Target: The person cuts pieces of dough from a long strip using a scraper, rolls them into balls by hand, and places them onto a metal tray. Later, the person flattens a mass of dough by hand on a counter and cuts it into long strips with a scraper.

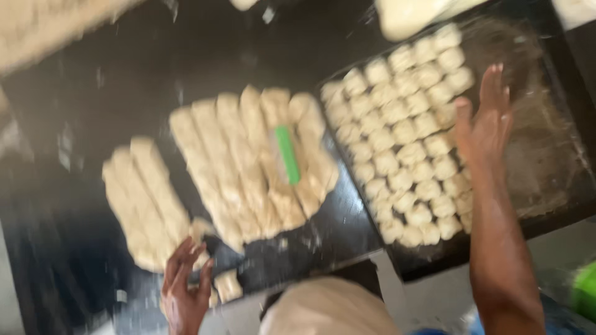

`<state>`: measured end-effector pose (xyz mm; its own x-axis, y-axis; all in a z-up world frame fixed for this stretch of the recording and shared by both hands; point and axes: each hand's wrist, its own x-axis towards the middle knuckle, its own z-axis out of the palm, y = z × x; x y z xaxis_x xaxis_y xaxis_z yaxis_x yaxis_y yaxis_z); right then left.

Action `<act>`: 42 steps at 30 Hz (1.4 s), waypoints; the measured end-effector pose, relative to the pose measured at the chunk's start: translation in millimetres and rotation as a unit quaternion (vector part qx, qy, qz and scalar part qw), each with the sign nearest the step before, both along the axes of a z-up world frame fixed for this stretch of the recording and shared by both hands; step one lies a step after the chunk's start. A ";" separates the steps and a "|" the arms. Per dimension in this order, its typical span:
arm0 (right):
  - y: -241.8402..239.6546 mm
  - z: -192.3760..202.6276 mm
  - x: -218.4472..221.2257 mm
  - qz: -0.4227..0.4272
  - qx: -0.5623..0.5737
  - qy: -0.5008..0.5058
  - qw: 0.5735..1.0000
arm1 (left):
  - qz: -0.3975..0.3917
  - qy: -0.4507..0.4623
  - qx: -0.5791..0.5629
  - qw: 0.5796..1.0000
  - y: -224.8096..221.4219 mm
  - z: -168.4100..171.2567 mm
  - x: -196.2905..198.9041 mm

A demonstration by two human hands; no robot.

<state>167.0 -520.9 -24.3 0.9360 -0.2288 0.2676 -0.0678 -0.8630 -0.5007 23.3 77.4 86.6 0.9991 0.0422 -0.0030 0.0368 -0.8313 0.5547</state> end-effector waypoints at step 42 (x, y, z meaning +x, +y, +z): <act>481.2 158.0 -244.7 0.359 0.002 0.091 0.929 | -0.124 0.314 -0.528 0.779 81.9 -36.4 -80.3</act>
